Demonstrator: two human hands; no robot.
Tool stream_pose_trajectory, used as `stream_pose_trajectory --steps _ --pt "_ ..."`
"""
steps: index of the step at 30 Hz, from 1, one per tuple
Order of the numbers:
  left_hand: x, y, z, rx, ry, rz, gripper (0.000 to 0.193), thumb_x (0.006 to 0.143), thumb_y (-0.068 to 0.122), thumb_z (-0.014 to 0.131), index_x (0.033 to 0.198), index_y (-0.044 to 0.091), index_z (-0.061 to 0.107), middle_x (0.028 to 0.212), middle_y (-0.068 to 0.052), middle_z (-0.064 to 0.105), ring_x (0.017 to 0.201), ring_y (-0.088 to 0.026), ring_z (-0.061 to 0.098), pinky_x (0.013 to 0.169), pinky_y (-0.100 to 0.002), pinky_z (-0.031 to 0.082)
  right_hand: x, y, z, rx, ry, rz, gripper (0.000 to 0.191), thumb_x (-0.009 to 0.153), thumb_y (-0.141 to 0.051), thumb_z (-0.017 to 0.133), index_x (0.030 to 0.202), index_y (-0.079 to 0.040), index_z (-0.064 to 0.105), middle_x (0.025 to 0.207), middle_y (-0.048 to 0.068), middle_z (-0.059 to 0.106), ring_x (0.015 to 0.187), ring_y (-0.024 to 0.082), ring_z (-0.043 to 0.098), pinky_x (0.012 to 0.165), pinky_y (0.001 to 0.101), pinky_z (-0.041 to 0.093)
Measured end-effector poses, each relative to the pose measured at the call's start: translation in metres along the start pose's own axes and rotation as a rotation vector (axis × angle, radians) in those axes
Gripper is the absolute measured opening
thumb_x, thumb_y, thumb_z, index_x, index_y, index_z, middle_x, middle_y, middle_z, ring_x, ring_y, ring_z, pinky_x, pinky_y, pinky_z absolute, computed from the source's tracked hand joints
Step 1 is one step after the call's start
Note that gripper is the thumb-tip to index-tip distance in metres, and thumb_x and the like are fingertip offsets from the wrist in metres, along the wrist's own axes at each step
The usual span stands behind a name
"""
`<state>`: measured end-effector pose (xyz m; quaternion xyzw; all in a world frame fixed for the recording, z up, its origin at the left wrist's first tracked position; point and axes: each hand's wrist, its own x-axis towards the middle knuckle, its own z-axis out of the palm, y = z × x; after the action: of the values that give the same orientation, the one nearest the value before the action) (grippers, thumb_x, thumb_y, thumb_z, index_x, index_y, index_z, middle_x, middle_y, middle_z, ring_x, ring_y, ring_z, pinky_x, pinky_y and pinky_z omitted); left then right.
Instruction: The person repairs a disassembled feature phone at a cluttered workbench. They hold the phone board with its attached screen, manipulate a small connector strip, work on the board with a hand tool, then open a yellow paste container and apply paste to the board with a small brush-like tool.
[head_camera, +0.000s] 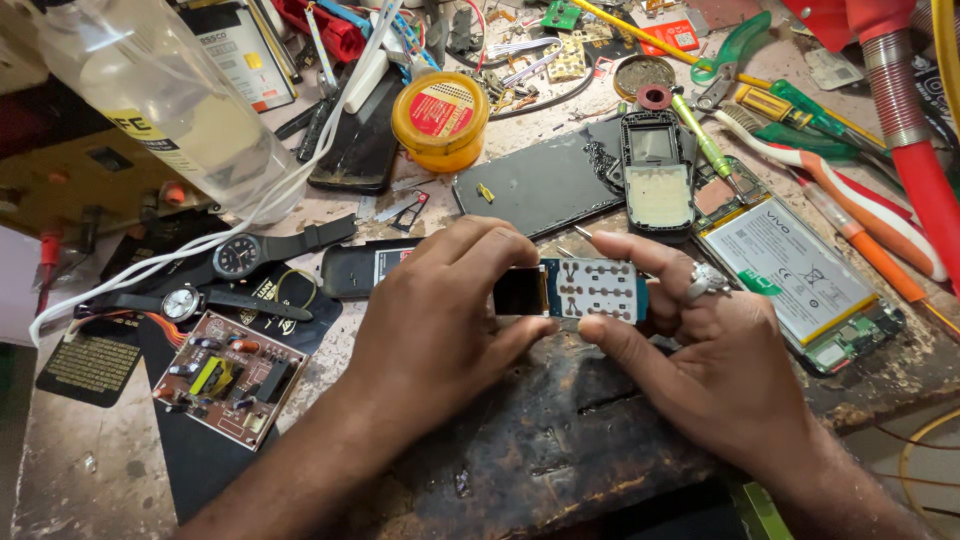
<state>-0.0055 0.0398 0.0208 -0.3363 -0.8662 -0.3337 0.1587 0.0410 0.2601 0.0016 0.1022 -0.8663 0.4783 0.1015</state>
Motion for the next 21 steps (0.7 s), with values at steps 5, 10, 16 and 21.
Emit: stream_pose_trajectory --steps 5,10,16,21 --pt "0.000 -0.003 -0.004 -0.050 -0.104 -0.072 0.042 0.078 0.022 0.086 0.112 0.008 0.065 0.104 -0.011 0.072 0.093 -0.032 0.072 0.076 -0.042 0.057 0.000 -0.003 0.000 0.095 0.002 -0.022 0.056 0.088 -0.011 0.076 0.141 -0.005 0.058 0.090 0.001 0.080 0.082 0.000 0.066 0.069 0.0202 0.058" --pt "0.002 -0.006 0.001 -0.082 -0.070 -0.046 0.042 0.076 0.018 0.085 0.112 0.007 0.065 0.101 -0.013 0.072 0.092 -0.033 0.072 0.077 -0.041 0.058 0.000 -0.001 -0.001 0.105 -0.012 -0.006 0.055 0.088 -0.012 0.077 0.139 -0.005 0.060 0.093 0.002 0.081 0.085 0.001 0.068 0.070 0.0208 0.058" --pt "0.004 -0.011 -0.001 -0.098 -0.126 -0.139 0.042 0.075 0.024 0.087 0.108 0.009 0.067 0.097 -0.011 0.074 0.089 -0.029 0.075 0.075 -0.039 0.059 -0.001 -0.005 -0.010 -0.342 0.242 -0.153 0.028 0.103 -0.016 0.067 0.130 -0.009 0.069 0.099 0.005 0.078 0.087 0.015 0.076 0.079 0.0288 0.057" --pt "0.004 -0.010 -0.001 -0.004 -0.138 -0.071 0.041 0.075 0.025 0.086 0.107 0.008 0.067 0.094 -0.013 0.073 0.088 -0.034 0.071 0.074 -0.045 0.055 0.014 -0.001 -0.014 -0.711 0.133 -0.381 0.023 0.090 -0.012 0.074 0.113 -0.009 0.075 0.102 0.013 0.075 0.097 0.034 0.070 0.088 0.0448 0.054"
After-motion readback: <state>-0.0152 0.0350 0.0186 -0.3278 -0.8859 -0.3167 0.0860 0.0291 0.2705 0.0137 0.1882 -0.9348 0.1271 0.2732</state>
